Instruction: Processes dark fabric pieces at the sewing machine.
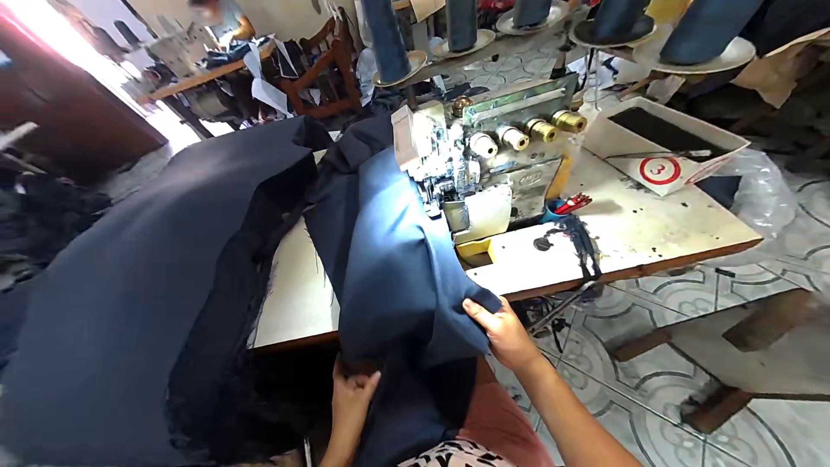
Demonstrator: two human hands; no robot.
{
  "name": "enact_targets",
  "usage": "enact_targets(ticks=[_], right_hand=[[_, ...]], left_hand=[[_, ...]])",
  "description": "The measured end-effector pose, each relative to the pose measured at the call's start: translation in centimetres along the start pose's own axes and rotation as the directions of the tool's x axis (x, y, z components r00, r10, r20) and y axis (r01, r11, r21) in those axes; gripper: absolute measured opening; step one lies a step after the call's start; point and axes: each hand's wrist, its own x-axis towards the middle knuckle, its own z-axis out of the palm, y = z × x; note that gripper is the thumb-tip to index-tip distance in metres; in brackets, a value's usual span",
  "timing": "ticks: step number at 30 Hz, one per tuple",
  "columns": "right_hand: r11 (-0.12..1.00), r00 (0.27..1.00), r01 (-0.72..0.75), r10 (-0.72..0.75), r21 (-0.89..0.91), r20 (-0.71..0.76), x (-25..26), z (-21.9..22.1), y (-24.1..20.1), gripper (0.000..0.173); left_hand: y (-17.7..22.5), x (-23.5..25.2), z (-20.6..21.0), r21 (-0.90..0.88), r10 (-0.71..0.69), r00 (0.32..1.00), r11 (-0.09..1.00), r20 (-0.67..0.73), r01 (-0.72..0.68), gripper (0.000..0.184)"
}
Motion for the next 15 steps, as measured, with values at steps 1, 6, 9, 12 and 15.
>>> enact_targets(ticks=[1,6,9,12,15], right_hand=[[1.000,1.000,0.006,-0.006,0.000,0.000,-0.1,0.1,-0.1,0.016],[0.993,0.996,0.071,-0.065,-0.093,0.066,-0.3,-0.8,-1.3,0.014],[0.975,0.990,0.059,-0.029,-0.213,0.142,-0.5,-2.1,-2.1,0.011],[0.990,0.976,-0.034,0.062,-0.136,0.208,-0.3,-2.3,-1.9,0.013],[0.986,0.973,-0.134,0.112,0.102,0.201,0.9,-0.3,-1.7,0.013]], left_hand=[[0.6,1.0,0.3,-0.054,0.003,1.000,0.999,0.010,-0.002,0.085],[3.3,1.9,0.7,0.050,-0.168,0.910,0.986,0.379,0.161,0.046],[4.5,0.8,-4.6,0.193,-0.125,0.945,0.979,0.301,0.068,0.046],[9.9,-0.5,-10.5,0.404,0.056,0.993,0.910,0.109,-0.095,0.047],[16.8,0.7,-14.6,0.588,0.348,0.937,0.754,0.021,-0.293,0.046]])
